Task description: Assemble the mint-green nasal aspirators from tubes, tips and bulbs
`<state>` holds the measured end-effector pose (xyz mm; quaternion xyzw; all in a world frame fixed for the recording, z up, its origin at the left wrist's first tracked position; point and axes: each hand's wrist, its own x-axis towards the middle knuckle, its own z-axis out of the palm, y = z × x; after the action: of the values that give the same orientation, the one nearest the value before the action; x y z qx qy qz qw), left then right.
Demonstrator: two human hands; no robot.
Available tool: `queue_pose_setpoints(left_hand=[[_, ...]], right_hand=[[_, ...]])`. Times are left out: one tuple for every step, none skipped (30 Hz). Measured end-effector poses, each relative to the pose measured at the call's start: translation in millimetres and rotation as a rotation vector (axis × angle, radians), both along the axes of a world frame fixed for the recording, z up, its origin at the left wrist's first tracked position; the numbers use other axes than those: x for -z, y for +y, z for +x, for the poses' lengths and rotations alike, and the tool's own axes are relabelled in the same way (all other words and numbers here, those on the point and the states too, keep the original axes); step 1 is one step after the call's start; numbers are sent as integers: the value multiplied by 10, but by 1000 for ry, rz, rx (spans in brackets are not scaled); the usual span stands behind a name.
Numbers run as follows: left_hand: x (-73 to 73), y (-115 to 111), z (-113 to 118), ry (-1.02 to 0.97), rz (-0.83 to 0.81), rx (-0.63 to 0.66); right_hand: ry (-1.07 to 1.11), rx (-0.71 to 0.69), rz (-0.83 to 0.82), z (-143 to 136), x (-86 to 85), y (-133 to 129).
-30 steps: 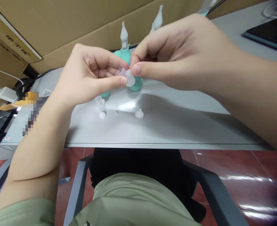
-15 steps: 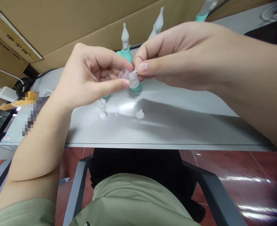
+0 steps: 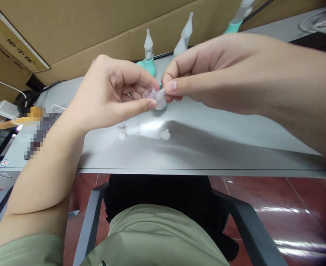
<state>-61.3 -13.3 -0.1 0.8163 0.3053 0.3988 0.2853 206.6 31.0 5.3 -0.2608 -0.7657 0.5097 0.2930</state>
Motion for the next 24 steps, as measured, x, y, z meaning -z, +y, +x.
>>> queue_pose_setpoints(left_hand=[[-14,-18,28,27,-11,-11],[-30,-37,56,57,-23,-23],[-48,-56,84,81,-25,-30],[-66,-74,109,105,-24,-37],[-85,-91,130,130,-25,-46],[-104,-108,147,157,-30,-56],[-123,-124,159,176,-36,-67],[-138,-138,167,194,-48,-77],[-150,-149,172,204,-60,-85],[-156,-158,173,205,-70,-91],[-156,-162,173,198,-70,-93],[-150,-162,171,194,-68,-95],[-137,-158,168,195,-66,-99],[-122,-151,164,201,-64,-102],[-105,-142,161,207,-67,-107],[-90,-132,159,213,-74,-107],[-79,-123,159,216,-88,-108],[-73,-115,159,217,-108,-111],[-75,-111,161,212,-128,-112],[-82,-109,164,199,-148,-116],[-94,-109,166,185,-169,-123],[-109,-111,167,172,-190,-131],[-123,-114,167,162,-210,-139],[-136,-117,166,162,-226,-144]], right_hand=[[38,-2,-33,-1,44,-18],[76,4,-64,-3,97,-32],[112,18,-94,-5,155,-43],[139,31,-122,-7,213,-51],[154,43,-149,-8,266,-59],[164,52,-171,-8,310,-69],[172,59,-189,-9,344,-80],[183,69,-199,-10,367,-93],[191,77,-198,-13,381,-107],[198,87,-192,-16,387,-121],[204,91,-187,-20,389,-134],[211,94,-184,-25,390,-144],[217,97,-183,-29,393,-152],[223,98,-182,-34,398,-156],[229,97,-185,-38,407,-157],[237,94,-190,-43,419,-157],[246,90,-196,-48,433,-155],[261,89,-200,-53,447,-152],[282,91,-203,-60,460,-150],[303,91,-204,-65,470,-148],[325,96,-201,-69,476,-147],[340,102,-195,-69,477,-145],[347,112,-184,-63,472,-142],[330,121,-166,-48,463,-135]])
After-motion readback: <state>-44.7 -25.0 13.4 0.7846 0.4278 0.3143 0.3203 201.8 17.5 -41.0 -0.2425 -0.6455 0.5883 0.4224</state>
